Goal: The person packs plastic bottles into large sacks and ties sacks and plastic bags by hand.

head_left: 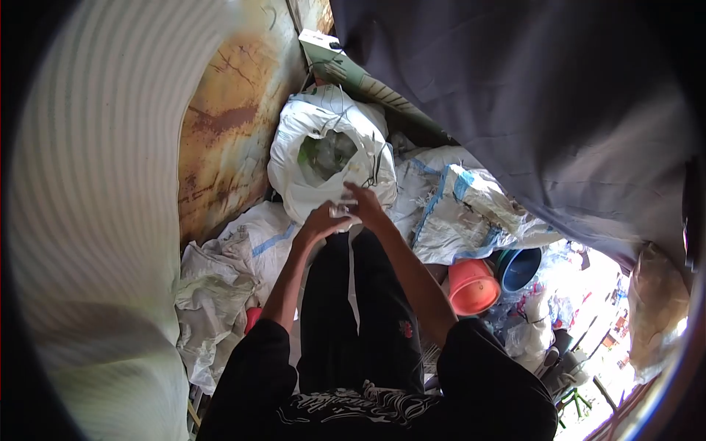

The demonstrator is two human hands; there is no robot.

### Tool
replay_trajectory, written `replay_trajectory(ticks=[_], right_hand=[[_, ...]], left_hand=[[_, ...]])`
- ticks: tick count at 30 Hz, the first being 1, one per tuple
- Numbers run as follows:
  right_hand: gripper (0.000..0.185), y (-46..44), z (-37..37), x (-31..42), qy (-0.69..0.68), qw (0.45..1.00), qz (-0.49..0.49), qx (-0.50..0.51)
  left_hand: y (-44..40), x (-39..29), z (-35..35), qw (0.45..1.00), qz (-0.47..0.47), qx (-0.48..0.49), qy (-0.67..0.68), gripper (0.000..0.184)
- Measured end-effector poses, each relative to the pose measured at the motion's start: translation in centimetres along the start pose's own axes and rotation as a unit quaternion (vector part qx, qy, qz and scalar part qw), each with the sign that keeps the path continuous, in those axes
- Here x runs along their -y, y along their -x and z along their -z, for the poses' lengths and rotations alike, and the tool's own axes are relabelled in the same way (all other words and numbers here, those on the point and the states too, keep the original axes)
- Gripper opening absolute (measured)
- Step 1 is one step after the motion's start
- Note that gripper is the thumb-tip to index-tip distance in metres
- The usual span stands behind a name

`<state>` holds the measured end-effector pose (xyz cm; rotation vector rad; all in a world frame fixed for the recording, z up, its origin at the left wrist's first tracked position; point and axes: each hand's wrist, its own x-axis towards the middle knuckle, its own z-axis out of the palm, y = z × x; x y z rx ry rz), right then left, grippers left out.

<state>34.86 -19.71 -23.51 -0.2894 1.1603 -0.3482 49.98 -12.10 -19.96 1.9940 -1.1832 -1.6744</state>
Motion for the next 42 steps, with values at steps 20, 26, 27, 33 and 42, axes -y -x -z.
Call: replay_trajectory(ticks=[20, 26, 27, 33, 42], right_hand=[[0.082, 32.5, 5.6, -7.6, 0.364, 0.730, 0.377, -0.439], [0.063, 42.1, 14.0, -11.6, 0.630, 0.702, 0.259, -0.207], [0.052, 43.0, 15.7, -12.0, 0.573, 0.749, 0.274, -0.188], [0.023, 48.7, 24.1, -14.1, 0.664, 0.615, 0.377, -0.200], [0.029, 54.3, 32.0, -16.2, 0.442, 0.835, 0.312, -0.103]], left_hand=[[18.1, -12.2, -5.1, 0.872, -0.273, 0.040, -0.405, 0.040], [20.7, -13.7, -14.8, 0.818, -0.351, 0.290, -0.352, 0.041], [21.2, -14.6, -16.5, 0.811, -0.372, 0.289, -0.348, 0.040], [26.5, -21.4, -25.6, 0.774, -0.452, 0.245, -0.370, 0.037], [31.0, -26.4, -34.4, 0.659, -0.540, 0.223, -0.474, 0.032]])
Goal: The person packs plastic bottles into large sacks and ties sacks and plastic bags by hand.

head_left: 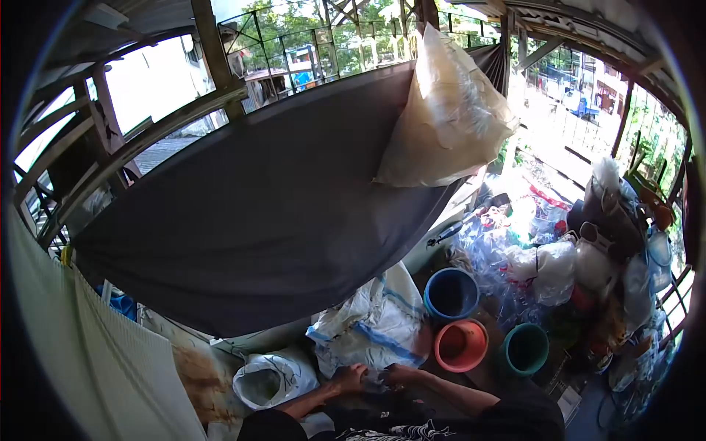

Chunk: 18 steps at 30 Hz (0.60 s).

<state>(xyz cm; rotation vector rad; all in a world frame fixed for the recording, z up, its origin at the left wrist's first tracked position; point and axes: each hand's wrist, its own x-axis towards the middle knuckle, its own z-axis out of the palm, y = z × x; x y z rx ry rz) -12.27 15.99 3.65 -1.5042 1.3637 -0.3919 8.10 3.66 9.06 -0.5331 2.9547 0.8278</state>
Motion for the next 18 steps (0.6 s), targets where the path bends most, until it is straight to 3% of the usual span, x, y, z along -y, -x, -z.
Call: replay_trajectory(ticks=[2, 4, 5, 6, 7, 8, 11, 12, 18], right_hand=[[0.029, 2.3, 1.9, 1.3, 0.042, 0.996, 0.068, 0.045], [0.027, 4.6, 3.1, 4.9, -0.174, 0.985, -0.004, 0.013], [0.027, 3.6, 2.9, 3.6, -0.170, 0.985, -0.004, 0.013], [0.026, 1.5, 2.2, 1.0, -0.022, 0.991, 0.119, 0.056], [0.030, 1.0, 2.7, 0.7, 0.128, 0.958, 0.238, 0.099], [0.030, 1.0, 3.3, 0.1, 0.136, 0.956, 0.237, 0.102], [0.031, 2.1, 4.6, 1.1, -0.158, 0.960, 0.140, 0.183], [0.031, 2.4, 4.7, 1.4, -0.195, 0.956, 0.126, 0.182], [0.034, 1.0, 3.6, 3.1, -0.165, 0.969, 0.126, 0.136]], left_hand=[[-1.0, -0.5, 0.1, 0.998, -0.047, -0.005, -0.045, 0.030], [-2.0, -0.5, 1.5, 0.992, -0.097, -0.026, -0.080, 0.029], [-2.3, -0.3, 2.2, 0.982, -0.145, -0.043, -0.115, 0.029], [-2.5, 0.2, 2.5, 0.982, -0.145, -0.047, -0.115, 0.029], [-3.1, 0.7, 2.9, 0.970, -0.186, -0.058, -0.146, 0.029], [-3.8, 1.0, 3.1, 0.955, -0.226, -0.071, -0.177, 0.029], [-3.8, 0.9, 4.0, 0.954, -0.239, -0.110, -0.146, 0.028], [-3.6, 0.3, 4.6, 0.953, -0.238, -0.114, -0.148, 0.028], [-2.4, -0.1, 7.0, 0.923, -0.291, -0.187, -0.168, 0.027]])
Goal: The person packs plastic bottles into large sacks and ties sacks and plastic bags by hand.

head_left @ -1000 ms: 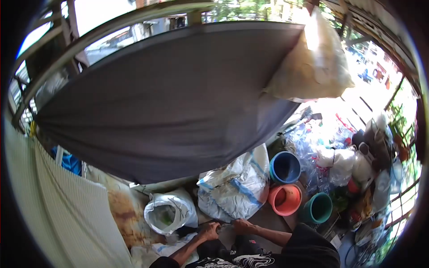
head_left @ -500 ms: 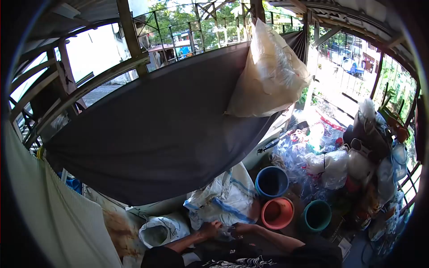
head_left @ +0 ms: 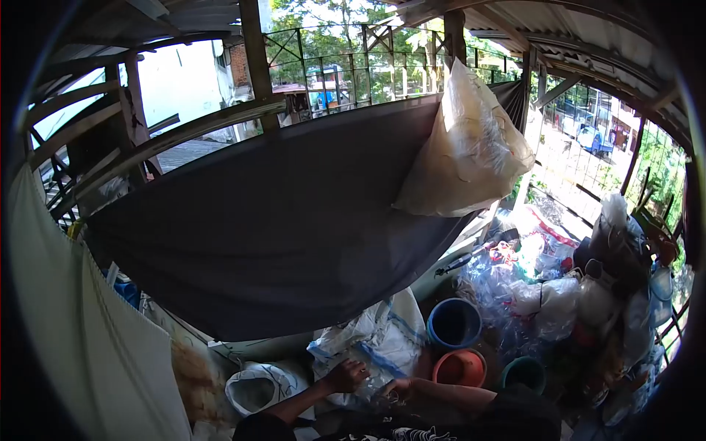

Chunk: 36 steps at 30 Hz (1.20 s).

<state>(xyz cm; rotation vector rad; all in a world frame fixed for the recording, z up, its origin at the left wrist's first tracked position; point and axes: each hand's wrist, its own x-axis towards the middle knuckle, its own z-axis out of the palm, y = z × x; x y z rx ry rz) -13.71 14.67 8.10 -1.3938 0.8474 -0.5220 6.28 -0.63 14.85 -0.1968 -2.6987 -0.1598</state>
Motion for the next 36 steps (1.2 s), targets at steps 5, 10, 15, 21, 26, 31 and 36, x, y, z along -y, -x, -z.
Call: replay_trajectory(ticks=[5, 10, 15, 21, 26, 31, 36], right_hand=[[0.035, -2.2, 0.6, 1.3, 0.024, 0.999, -0.006, -0.031], [0.037, -4.9, 0.7, 2.4, 0.032, 0.998, -0.018, -0.047], [0.039, -7.1, 0.4, 3.0, 0.032, 0.997, -0.028, -0.057], [0.042, -8.6, -0.2, 3.1, 0.020, 0.997, -0.025, -0.067], [0.044, -8.5, 1.2, 3.6, 0.010, 0.997, -0.029, -0.073], [0.046, -7.7, 2.5, 3.3, 0.003, 0.997, -0.025, -0.078], [0.048, -6.1, 4.2, 2.7, -0.040, 0.996, -0.033, -0.070]], left_hand=[[4.7, 1.3, -1.4, 0.994, 0.074, 0.069, 0.037, 0.025], [5.9, 2.2, -1.0, 0.986, 0.078, 0.136, 0.052, 0.031], [7.4, 3.9, -1.3, 0.968, 0.113, 0.199, 0.101, 0.037], [9.5, 4.6, -4.4, 0.945, 0.124, 0.214, 0.213, 0.039], [6.5, 7.2, -6.0, 0.875, 0.139, 0.364, 0.287, 0.031], [3.9, 8.2, -6.0, 0.727, 0.210, 0.422, 0.498, 0.035], [5.0, 9.6, -10.7, 0.875, 0.117, 0.334, 0.329, 0.042]])
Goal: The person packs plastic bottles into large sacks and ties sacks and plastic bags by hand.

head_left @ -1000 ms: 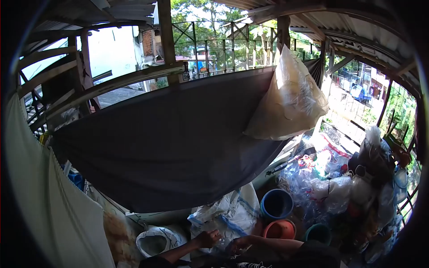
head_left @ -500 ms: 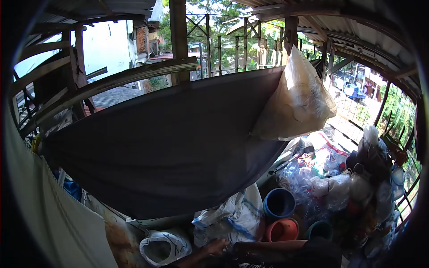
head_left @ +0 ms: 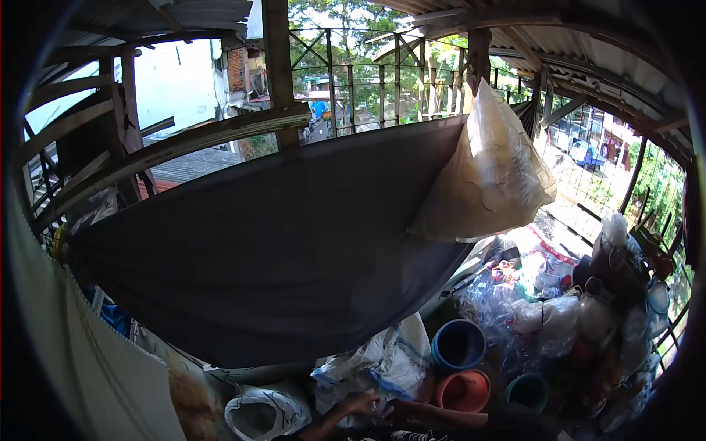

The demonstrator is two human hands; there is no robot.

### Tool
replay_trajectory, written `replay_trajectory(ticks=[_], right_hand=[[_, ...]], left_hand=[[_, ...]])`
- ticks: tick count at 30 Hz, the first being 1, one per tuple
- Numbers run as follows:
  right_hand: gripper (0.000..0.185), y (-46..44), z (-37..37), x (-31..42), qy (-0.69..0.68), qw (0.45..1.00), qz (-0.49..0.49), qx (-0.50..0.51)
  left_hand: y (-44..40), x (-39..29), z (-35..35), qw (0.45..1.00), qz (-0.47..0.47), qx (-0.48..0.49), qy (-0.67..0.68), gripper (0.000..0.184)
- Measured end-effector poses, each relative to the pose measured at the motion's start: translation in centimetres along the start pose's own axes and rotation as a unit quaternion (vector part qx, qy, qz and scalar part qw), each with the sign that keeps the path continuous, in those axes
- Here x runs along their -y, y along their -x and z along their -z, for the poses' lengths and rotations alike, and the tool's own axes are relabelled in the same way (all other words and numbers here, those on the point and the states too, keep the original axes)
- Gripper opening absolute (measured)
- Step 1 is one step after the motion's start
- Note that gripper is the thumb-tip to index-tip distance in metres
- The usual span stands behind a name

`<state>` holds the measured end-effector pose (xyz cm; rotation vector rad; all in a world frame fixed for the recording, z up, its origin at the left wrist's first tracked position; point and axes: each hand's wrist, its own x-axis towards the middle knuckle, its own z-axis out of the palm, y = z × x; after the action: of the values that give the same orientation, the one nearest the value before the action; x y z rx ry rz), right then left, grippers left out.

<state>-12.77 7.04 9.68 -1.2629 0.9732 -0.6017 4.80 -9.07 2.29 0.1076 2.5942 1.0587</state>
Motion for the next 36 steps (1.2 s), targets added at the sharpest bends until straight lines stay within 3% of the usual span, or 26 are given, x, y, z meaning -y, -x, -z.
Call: replay_trajectory(ticks=[2, 3, 5, 8, 12, 15, 17, 18, 20, 21, 22, 23, 25, 26, 27, 28, 30, 36], right_hand=[[0.049, 0.6, 0.6, -0.6, -0.034, 0.999, -0.004, 0.004], [0.049, 0.8, 1.1, -0.7, -0.059, 0.998, -0.006, 0.008], [0.050, 1.2, 1.8, -1.2, -0.128, 0.992, -0.012, 0.013], [0.051, 0.4, 1.9, -2.1, -0.357, 0.933, -0.028, 0.045], [0.053, -1.8, 1.6, -2.9, -0.635, 0.759, -0.012, 0.147], [0.054, -2.6, 1.7, -2.0, -0.688, 0.693, -0.025, 0.213], [0.055, -2.7, 2.0, 0.2, -0.731, 0.623, -0.075, 0.267], [0.055, -2.3, 2.4, 1.6, -0.732, 0.622, -0.075, 0.269], [0.054, -1.3, 2.9, 4.7, -0.610, 0.766, -0.204, -0.010], [0.048, -2.9, 4.3, -0.8, -0.654, 0.728, -0.124, 0.166], [0.048, -3.5, 5.2, -3.3, -0.652, 0.728, -0.125, 0.168], [0.043, -3.9, 6.0, -5.0, -0.482, 0.866, -0.046, 0.129], [0.038, -3.3, 5.9, -4.6, -0.286, 0.954, 0.038, 0.080], [0.039, -2.5, 5.7, -2.9, 0.013, 0.986, 0.148, 0.072], [0.040, -1.6, 5.3, -0.6, 0.302, 0.920, 0.248, 0.004], [0.040, -1.0, 4.8, -0.1, 0.333, 0.911, 0.242, -0.005], [0.040, -0.6, 4.4, -0.1, 0.278, 0.941, 0.191, 0.001], [0.038, -1.1, 4.8, -0.3, 0.162, 0.983, 0.085, -0.007]], left_hand=[[1.2, -2.1, 1.0, 0.939, 0.064, -0.332, -0.064, 0.053], [1.9, -3.5, 2.1, 0.939, 0.063, -0.333, -0.065, 0.053], [2.9, -5.5, 4.1, 0.856, 0.061, -0.454, -0.238, 0.062], [2.6, -5.1, 4.8, 0.873, -0.008, -0.419, -0.249, 0.062], [1.4, -6.1, 8.0, 0.844, -0.061, -0.457, -0.274, 0.058], [1.1, -5.6, 11.1, 0.821, -0.105, -0.469, -0.307, 0.049], [1.8, -6.6, 13.1, 0.850, -0.120, -0.409, -0.311, 0.039], [1.8, -6.4, 13.1, 0.851, -0.118, -0.408, -0.310, 0.039], [1.8, -5.8, 13.6, 0.880, -0.090, -0.366, -0.289, 0.032], [1.9, -6.0, 13.3, 0.880, -0.088, -0.367, -0.290, 0.032], [1.9, -6.6, 13.1, 0.888, -0.068, -0.348, -0.292, 0.030], [1.7, -7.1, 13.0, 0.896, -0.049, -0.329, -0.295, 0.028], [0.9, -6.8, 11.0, 0.891, -0.054, -0.340, -0.297, 0.027], [0.5, -6.6, 10.2, 0.885, -0.059, -0.351, -0.299, 0.026], [0.5, -7.9, 9.5, 0.893, -0.027, -0.338, -0.296, 0.025], [0.2, -8.7, 8.9, 0.893, -0.028, -0.337, -0.298, 0.025], [-0.6, -9.4, 7.1, 0.930, 0.090, -0.196, -0.299, 0.025], [-3.6, -6.0, 2.3, 0.937, 0.113, -0.168, -0.285, 0.031]])
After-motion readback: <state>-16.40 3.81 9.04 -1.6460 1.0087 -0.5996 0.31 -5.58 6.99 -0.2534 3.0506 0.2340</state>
